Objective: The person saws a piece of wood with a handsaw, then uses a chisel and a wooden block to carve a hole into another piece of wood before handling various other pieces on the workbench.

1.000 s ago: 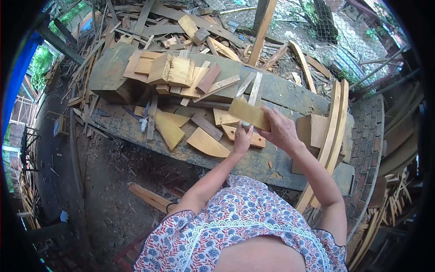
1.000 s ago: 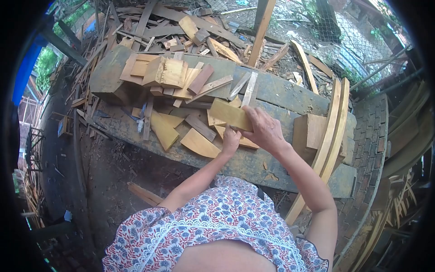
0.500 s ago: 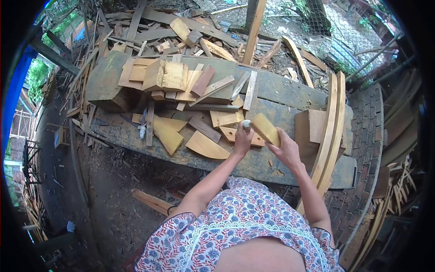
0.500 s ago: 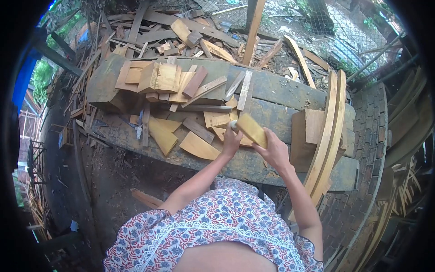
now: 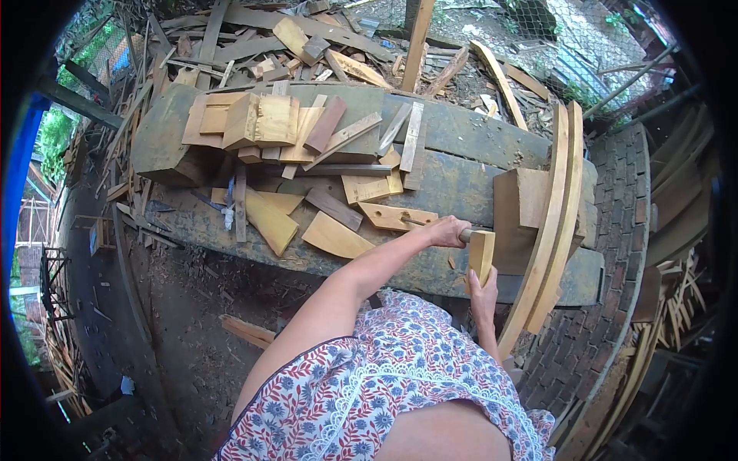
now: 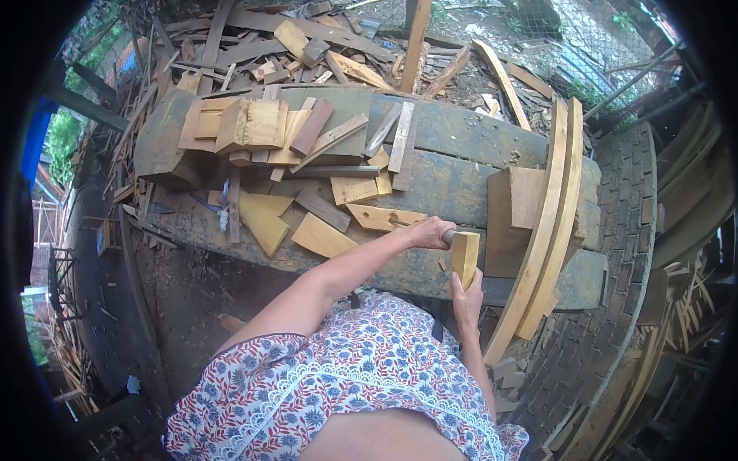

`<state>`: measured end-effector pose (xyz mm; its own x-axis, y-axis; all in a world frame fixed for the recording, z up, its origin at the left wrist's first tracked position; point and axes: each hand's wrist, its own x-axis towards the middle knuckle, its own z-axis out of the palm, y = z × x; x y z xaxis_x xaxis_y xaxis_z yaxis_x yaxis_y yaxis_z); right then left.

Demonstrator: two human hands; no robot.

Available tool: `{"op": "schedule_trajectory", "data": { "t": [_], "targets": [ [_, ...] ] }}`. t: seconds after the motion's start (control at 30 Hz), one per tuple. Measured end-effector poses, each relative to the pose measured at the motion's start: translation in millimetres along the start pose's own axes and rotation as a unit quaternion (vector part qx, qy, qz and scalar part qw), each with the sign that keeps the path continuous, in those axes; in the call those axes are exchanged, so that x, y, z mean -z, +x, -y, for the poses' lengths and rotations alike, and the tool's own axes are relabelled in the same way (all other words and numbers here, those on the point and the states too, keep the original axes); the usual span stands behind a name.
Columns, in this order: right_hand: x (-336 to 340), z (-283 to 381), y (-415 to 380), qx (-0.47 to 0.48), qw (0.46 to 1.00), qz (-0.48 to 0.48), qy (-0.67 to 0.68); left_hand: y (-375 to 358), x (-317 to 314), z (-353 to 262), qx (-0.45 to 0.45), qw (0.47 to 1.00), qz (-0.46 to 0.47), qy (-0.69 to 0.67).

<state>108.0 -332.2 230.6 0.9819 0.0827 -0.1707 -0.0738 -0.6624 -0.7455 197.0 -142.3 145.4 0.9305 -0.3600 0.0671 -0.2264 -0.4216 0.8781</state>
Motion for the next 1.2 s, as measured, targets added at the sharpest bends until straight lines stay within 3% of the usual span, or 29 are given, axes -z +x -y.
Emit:
{"op": "schedule_trajectory", "data": {
  "t": [0.07,0.13,0.17,0.23,0.3,0.37,0.4,0.5,0.53,0.57,0.63,0.73,0.77,0.83,0.97,1.0,1.07,1.17,1.2],
  "targets": [
    [2,0,-1,0.006,1.0,-0.014,0.013,1,-1,3,0.008,1.0,0.018,0.01],
    [4,-1,4,-0.007,0.982,-0.095,0.165,5,-2,6,0.004,1.0,0.013,-0.004],
    [6,4,5,-0.006,0.981,-0.102,0.165,6,-2,5,-0.002,1.0,0.016,-0.004],
    [9,16,9,-0.084,0.995,0.035,0.046,6,0,3,0.007,1.0,0.016,0.002],
    [9,9,12,-0.047,0.997,0.048,-0.026,5,3,0,0.002,1.0,0.012,0.01],
    [11,13,13,-0.003,0.995,-0.016,0.103,3,0,9,0.015,1.0,0.006,-0.013],
    [10,13,15,-0.033,0.982,-0.028,0.185,4,-3,13,0.006,1.0,-0.006,-0.016],
    [-7,21,14,-0.034,0.988,-0.061,0.135,0,6,4,0.008,1.0,-0.018,-0.012],
    [-4,24,16,-0.05,0.997,0.051,-0.007,-2,8,3,0.01,1.0,-0.024,-0.01],
    [-6,27,16,-0.045,0.997,0.057,-0.009,-6,7,1,0.012,0.999,-0.042,-0.009],
    [-9,32,17,0.029,0.999,0.03,0.011,-14,12,1,0.021,0.997,-0.07,-0.01],
    [-10,64,34,0.081,0.994,0.007,0.08,-32,19,1,-0.006,0.927,-0.374,0.021],
    [-10,79,41,0.106,0.99,0.001,0.089,-37,21,4,-0.006,0.928,-0.372,0.023],
    [-7,123,44,0.083,0.991,0.042,0.094,-48,30,10,0.064,0.87,-0.485,-0.064],
    [-20,167,47,0.292,0.951,0.101,-0.024,-78,46,19,0.164,0.89,-0.416,-0.089],
    [-29,168,53,0.286,0.954,0.092,-0.024,-85,44,20,0.161,0.895,-0.407,-0.091],
    [-50,165,62,0.318,0.898,0.2,-0.229,-100,46,5,0.057,0.907,-0.416,0.034],
    [-47,188,58,0.307,0.884,0.248,-0.251,-105,31,29,0.087,0.876,-0.474,0.002],
    [-43,197,54,0.343,0.884,0.232,-0.216,-111,21,35,0.109,0.874,-0.467,-0.073]
  ]
}}
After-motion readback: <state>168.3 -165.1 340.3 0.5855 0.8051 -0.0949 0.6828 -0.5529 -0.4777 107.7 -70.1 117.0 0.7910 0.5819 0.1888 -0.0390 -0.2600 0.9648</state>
